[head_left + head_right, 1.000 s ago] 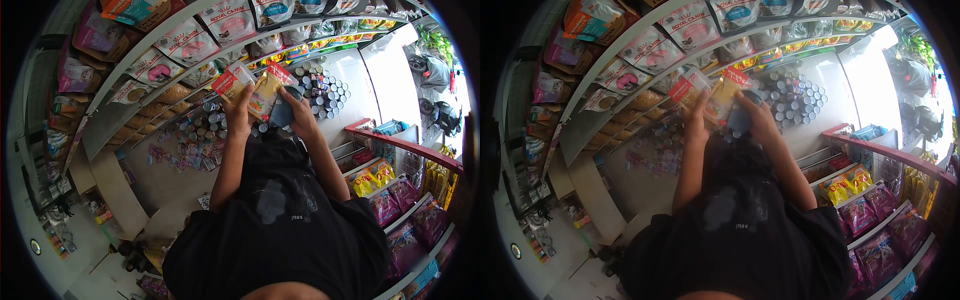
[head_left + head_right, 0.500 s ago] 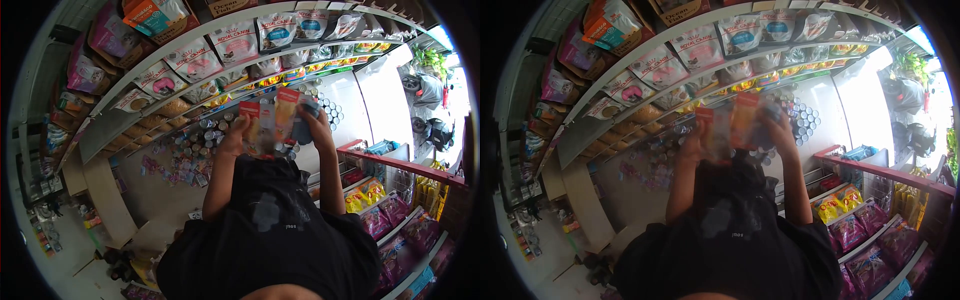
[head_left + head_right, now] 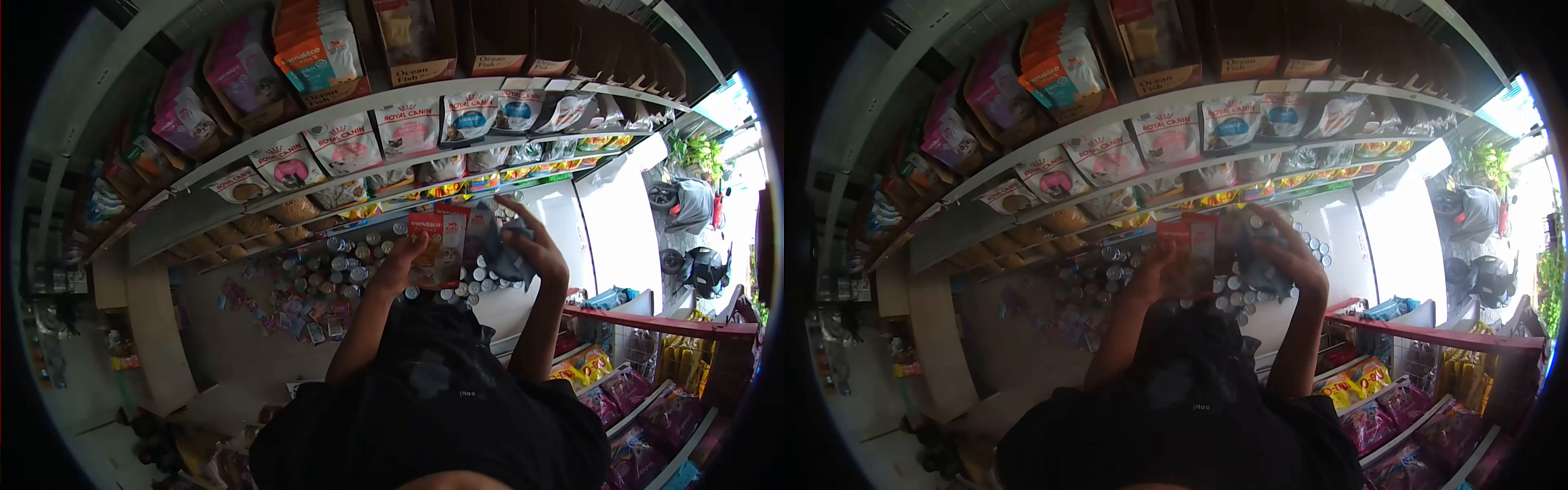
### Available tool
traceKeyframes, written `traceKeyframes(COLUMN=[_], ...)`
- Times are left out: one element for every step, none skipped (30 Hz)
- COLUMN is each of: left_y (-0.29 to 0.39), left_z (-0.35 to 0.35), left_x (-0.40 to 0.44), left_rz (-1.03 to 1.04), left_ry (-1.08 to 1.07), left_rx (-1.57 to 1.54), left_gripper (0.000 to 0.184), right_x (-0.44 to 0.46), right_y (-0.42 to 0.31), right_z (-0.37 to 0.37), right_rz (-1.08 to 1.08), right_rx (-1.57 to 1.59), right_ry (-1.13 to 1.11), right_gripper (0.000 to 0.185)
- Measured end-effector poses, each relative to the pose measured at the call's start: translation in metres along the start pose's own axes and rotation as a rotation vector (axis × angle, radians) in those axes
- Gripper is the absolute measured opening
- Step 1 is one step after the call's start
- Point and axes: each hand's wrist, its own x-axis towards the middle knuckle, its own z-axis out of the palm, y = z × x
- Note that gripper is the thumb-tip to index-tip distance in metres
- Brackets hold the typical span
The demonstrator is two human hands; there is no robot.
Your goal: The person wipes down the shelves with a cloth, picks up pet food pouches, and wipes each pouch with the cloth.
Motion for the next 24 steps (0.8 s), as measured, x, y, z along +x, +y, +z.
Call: traceKeyframes(left_y=[0.001,0.002,0.002,0.001,-0.002,-0.005,-0.008,-0.007,-0.005,-0.003,-0.001,0.0,0.002,0.003,0.003,0.003,0.002,0.001,-0.003,-0.012,-0.018,-0.022,-0.025,-0.021], left_z=[-0.002,-0.004,-0.005,-0.005,-0.005,-0.004,-0.004,-0.005,-0.007,-0.008,-0.009,-0.009,-0.009,-0.009,-0.009,-0.011,-0.012,-0.015,-0.018,-0.022,-0.026,-0.031,-0.036,-0.037], left_x=[-0.002,-0.003,-0.004,-0.003,-0.001,0.002,0.005,0.007,0.01,0.013,0.016,0.018,0.021,0.021,0.02,0.017,0.014,0.012,0.01,0.008,0.005,0.003,0.003,0.001], left_rz=[0.006,0.011,0.016,0.03,0.034,0.038,0.042,0.044,0.055,0.083,0.111,0.137,0.163,0.169,0.167,0.164,0.161,0.159,0.165,0.181,0.196,0.212,0.228,0.232], left_ry=[-0.01,-0.019,-0.026,-0.028,0.002,0.032,0.062,0.088,0.082,0.082,0.081,0.08,0.079,0.073,0.096,0.121,0.148,0.175,0.177,0.213,0.248,0.284,0.321,0.328], left_rx=[0.043,0.086,0.13,0.134,0.044,-0.046,-0.138,-0.229,-0.224,-0.234,-0.244,-0.256,-0.267,-0.264,-0.229,-0.194,-0.158,-0.124,-0.124,-0.13,-0.136,-0.14,-0.144,-0.146], left_gripper=[0.043,0.044,0.045,0.045,0.045,0.046,0.047,0.048,0.048,0.049,0.05,0.05,0.051,0.051,0.052,0.052,0.053,0.054,0.054,0.054,0.055,0.055,0.056,0.056], right_x=[0.0,0.0,0.003,0.008,0.014,0.02,0.026,0.03,0.04,0.054,0.069,0.083,0.099,0.115,0.133,0.156,0.179,0.198,0.211,0.223,0.232,0.241,0.247,0.248], right_y=[-0.006,-0.014,-0.02,-0.023,-0.027,-0.03,-0.033,-0.037,-0.044,-0.054,-0.072,-0.095,-0.121,-0.144,-0.161,-0.171,-0.175,-0.177,-0.176,-0.173,-0.171,-0.169,-0.165,-0.166], right_z=[0.002,0.003,0.005,0.008,0.012,0.016,0.02,0.024,0.027,0.028,0.033,0.037,0.043,0.048,0.054,0.063,0.066,0.069,0.069,0.068,0.068,0.068,0.066,0.066], right_rz=[-0.013,0.079,0.173,0.159,0.149,0.138,0.128,0.119,-0.015,-0.149,-0.251,-0.34,-0.43,-0.444,-0.455,-0.531,-0.533,-0.536,-0.54,-0.489,-0.438,-0.388,-0.337,-0.338], right_rx=[-0.004,-0.119,-0.236,-0.239,-0.257,-0.272,-0.286,-0.3,-0.303,-0.306,-0.26,-0.245,-0.229,-0.219,-0.208,-0.137,-0.183,-0.228,-0.225,-0.277,-0.328,-0.377,-0.426,-0.422], right_ry=[-0.002,-0.161,-0.319,-0.321,-0.254,-0.189,-0.123,-0.055,0.021,0.1,0.178,0.243,0.307,0.319,0.33,0.339,0.354,0.368,0.364,0.363,0.363,0.362,0.361,0.354], right_gripper=[0.039,0.032,0.025,0.025,0.023,0.022,0.02,0.019,0.019,0.02,0.02,0.021,0.022,0.023,0.025,0.031,0.035,0.038,0.038,0.038,0.038,0.038,0.039,0.039])
